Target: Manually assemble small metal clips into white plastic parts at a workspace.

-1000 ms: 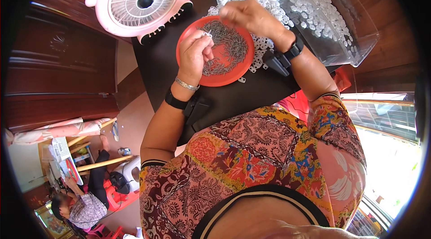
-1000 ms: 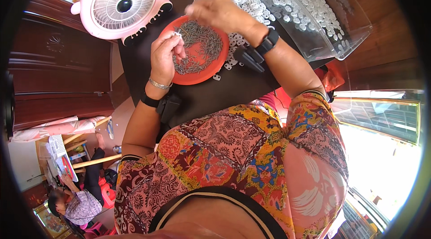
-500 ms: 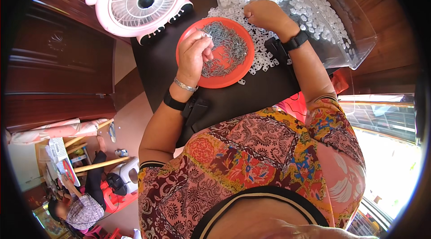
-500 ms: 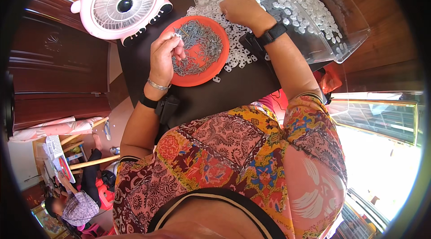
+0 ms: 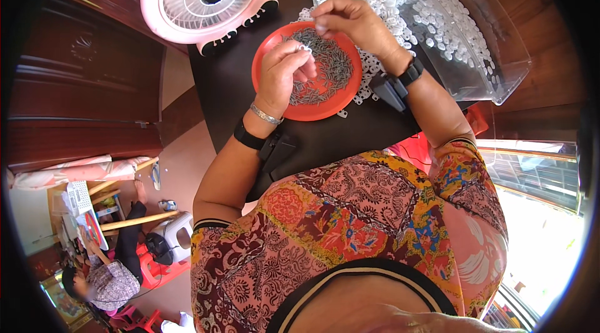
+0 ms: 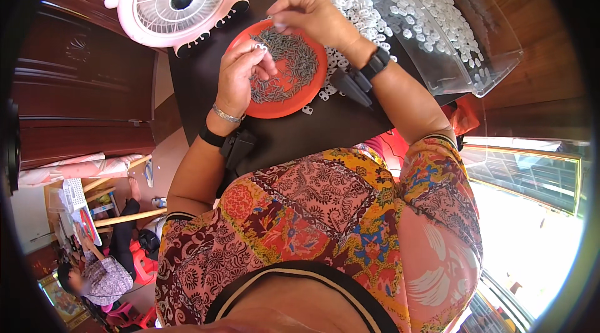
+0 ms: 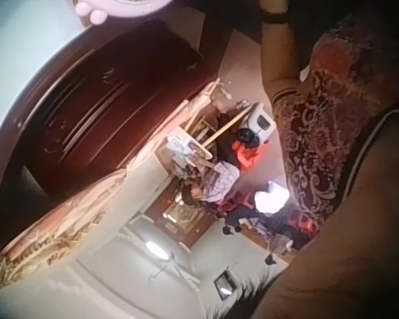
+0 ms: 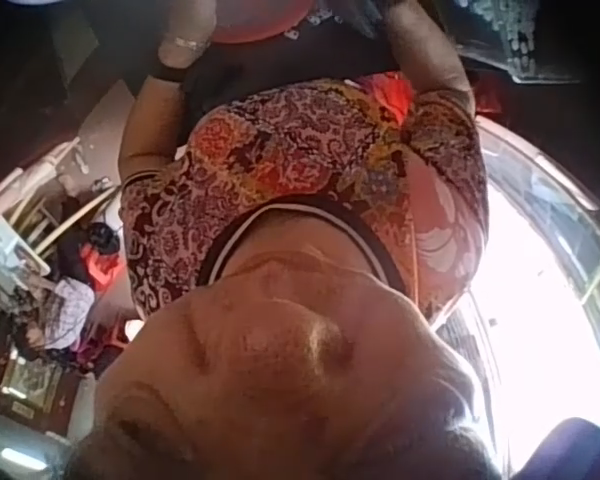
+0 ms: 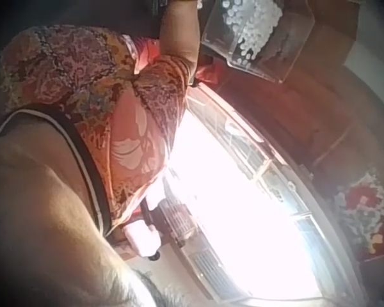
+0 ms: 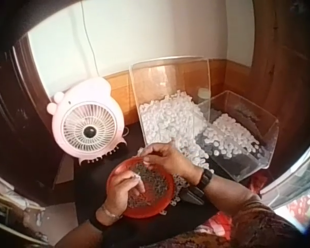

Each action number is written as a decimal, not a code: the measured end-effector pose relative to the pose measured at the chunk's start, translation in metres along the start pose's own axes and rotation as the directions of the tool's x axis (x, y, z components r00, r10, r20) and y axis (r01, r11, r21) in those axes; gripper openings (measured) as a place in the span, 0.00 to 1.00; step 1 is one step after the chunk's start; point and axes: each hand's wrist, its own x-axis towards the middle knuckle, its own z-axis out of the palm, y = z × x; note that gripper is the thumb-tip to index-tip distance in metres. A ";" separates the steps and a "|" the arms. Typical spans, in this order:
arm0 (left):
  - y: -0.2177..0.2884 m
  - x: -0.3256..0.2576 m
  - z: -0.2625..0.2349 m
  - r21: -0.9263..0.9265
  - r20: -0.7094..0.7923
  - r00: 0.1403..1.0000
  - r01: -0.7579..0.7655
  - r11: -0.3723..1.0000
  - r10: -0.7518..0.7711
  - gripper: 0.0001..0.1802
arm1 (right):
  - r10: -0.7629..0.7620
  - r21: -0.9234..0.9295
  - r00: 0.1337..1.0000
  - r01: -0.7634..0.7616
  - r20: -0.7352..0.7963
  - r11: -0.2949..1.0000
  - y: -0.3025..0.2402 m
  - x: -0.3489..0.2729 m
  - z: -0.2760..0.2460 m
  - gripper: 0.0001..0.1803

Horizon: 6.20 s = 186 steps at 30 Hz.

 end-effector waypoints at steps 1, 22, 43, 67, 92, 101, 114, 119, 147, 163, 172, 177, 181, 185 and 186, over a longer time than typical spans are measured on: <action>0.000 0.000 0.002 0.000 0.000 1.000 0.002 1.000 -0.002 0.12 | -0.075 0.027 0.997 0.075 0.014 0.997 0.002 0.000 0.013 0.07; -0.003 0.000 -0.008 -0.285 -0.023 0.992 -0.123 0.951 0.121 0.12 | -0.021 -0.046 0.997 0.025 0.081 0.999 -0.002 -0.008 0.018 0.09; -0.003 -0.002 0.002 -0.029 -0.159 0.987 0.010 1.000 -0.015 0.10 | 0.197 0.110 0.978 -0.204 0.075 0.973 -0.009 -0.007 0.014 0.08; -0.006 0.001 -0.003 -0.183 -0.167 0.982 -0.114 0.976 0.084 0.11 | 0.146 -0.038 0.984 -0.142 0.106 0.989 -0.013 -0.010 0.018 0.06; -0.004 -0.001 0.002 -0.014 -0.177 0.984 0.030 0.999 -0.032 0.11 | 0.154 0.114 0.986 -0.161 0.066 0.980 -0.006 -0.006 0.014 0.08; -0.005 -0.001 0.003 -0.052 -0.190 0.981 0.041 0.998 -0.050 0.09 | 0.111 0.038 0.991 -0.114 0.070 0.993 -0.009 -0.009 0.018 0.08; -0.009 -0.002 0.000 -0.047 -0.180 0.983 0.035 0.998 -0.043 0.11 | 0.014 -0.056 0.989 -0.006 0.147 0.998 -0.008 -0.014 0.028 0.11; -0.011 0.000 -0.002 -0.100 -0.177 0.982 0.053 0.994 -0.070 0.12 | -0.104 -0.275 0.992 0.121 0.076 0.954 -0.002 -0.016 0.036 0.13; -0.012 0.000 -0.001 -0.113 -0.176 0.983 0.033 0.993 -0.053 0.16 | -0.349 -0.651 0.923 0.365 0.161 0.665 -0.009 -0.022 0.043 0.14; -0.008 -0.003 0.005 -0.165 -0.195 0.980 0.018 0.986 -0.050 0.14 | -0.389 -0.591 0.892 0.445 0.228 0.673 -0.010 -0.021 0.040 0.07; 0.004 -0.002 0.008 -0.039 -0.131 0.989 -0.075 0.996 0.069 0.16 | -0.558 -0.737 0.822 0.445 0.112 0.508 -0.042 -0.025 0.027 0.11; 0.005 -0.008 -0.002 0.060 -0.143 0.978 -0.145 0.988 0.152 0.16 | -0.627 -0.877 0.748 0.131 -0.218 0.462 -0.137 -0.043 0.001 0.11; 0.016 -0.001 0.013 0.072 -0.059 0.982 -0.176 0.982 0.180 0.16 | -0.825 -0.975 0.545 -0.221 -0.147 0.027 -0.148 -0.079 -0.055 0.17; 0.019 -0.008 0.006 0.073 -0.105 0.968 -0.222 0.972 0.229 0.15 | -0.755 -0.987 0.643 -0.002 -0.127 0.164 -0.148 -0.104 -0.006 0.19; 0.022 -0.008 0.009 0.083 -0.100 0.962 -0.247 0.966 0.255 0.15 | -0.761 -0.997 0.644 -0.044 -0.075 0.060 -0.126 -0.110 -0.010 0.15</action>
